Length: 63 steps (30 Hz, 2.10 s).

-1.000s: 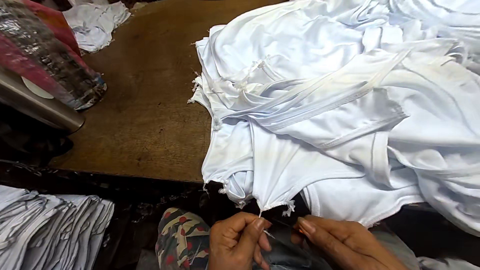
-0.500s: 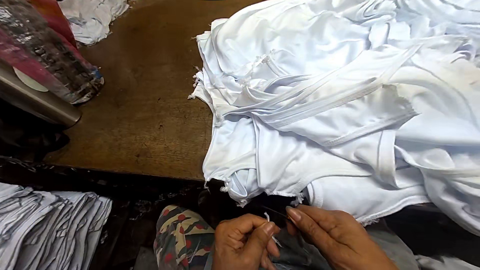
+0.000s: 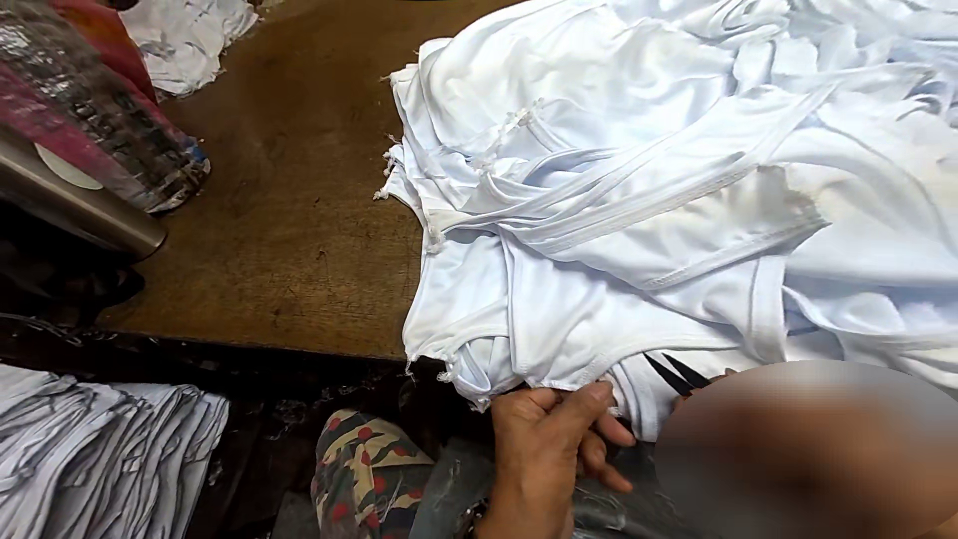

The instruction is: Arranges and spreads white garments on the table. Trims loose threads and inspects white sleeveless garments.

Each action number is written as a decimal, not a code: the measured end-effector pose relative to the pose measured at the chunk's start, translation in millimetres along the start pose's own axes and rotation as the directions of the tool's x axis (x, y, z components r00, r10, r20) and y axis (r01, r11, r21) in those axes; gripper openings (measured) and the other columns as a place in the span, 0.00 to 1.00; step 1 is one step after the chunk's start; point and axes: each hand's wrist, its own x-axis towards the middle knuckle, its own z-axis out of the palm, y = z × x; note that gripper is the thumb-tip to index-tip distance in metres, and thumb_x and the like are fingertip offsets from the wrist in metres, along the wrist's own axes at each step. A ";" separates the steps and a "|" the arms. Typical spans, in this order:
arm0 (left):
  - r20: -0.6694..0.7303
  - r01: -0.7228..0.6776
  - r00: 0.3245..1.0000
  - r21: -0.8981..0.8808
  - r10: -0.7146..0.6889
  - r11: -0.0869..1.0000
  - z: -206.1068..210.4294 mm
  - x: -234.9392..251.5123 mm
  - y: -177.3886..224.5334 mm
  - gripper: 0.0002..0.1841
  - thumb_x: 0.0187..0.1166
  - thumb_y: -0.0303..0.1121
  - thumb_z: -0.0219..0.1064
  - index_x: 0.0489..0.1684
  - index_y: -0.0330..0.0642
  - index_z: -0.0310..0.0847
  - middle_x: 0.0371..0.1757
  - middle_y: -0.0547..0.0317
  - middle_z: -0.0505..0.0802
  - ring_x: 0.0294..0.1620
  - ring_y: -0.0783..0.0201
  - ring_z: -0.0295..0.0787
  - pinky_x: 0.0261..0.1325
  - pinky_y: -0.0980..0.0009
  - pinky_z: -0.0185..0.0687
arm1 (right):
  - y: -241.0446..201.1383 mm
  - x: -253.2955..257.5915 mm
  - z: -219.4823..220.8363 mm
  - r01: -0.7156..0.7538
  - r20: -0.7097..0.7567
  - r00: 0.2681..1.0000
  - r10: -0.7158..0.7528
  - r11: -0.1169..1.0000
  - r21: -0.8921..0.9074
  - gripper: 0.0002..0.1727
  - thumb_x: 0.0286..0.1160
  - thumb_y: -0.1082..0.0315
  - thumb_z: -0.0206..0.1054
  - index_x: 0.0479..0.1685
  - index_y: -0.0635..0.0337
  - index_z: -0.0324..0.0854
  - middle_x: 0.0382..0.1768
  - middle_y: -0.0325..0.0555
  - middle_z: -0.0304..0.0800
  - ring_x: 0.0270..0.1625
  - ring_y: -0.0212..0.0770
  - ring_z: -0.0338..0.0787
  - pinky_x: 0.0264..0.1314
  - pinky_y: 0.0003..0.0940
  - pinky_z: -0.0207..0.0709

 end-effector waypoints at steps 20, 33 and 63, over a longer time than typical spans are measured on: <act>0.307 -0.240 0.932 0.124 0.193 0.963 -49.4 -33.6 -0.4 0.06 0.82 0.24 0.66 0.41 0.29 0.88 0.25 0.55 0.93 0.18 0.73 0.85 0.22 0.76 0.83 | -13.1 15.1 1.7 0.248 0.385 0.923 -0.022 0.797 -0.550 0.25 0.93 0.54 0.53 0.32 0.58 0.88 0.14 0.32 0.71 0.16 0.25 0.65 0.18 0.26 0.55; 0.317 -0.269 0.931 0.262 0.181 0.927 -47.8 -35.7 -3.8 0.04 0.79 0.22 0.69 0.36 0.30 0.88 0.22 0.58 0.92 0.18 0.73 0.86 0.22 0.77 0.83 | -13.4 10.0 18.8 0.546 0.400 0.832 -0.384 0.441 -0.712 0.28 0.96 0.51 0.47 0.39 0.63 0.85 0.21 0.49 0.83 0.22 0.41 0.82 0.23 0.40 0.71; -0.092 -0.290 0.851 0.739 0.518 0.608 -83.8 -21.7 80.5 0.07 0.73 0.26 0.73 0.41 0.39 0.80 0.27 0.52 0.91 0.22 0.57 0.91 0.27 0.63 0.92 | -32.6 87.9 -19.8 0.320 0.047 0.827 -0.560 0.401 -0.858 0.14 0.77 0.55 0.58 0.51 0.47 0.84 0.21 0.31 0.77 0.19 0.34 0.74 0.19 0.39 0.66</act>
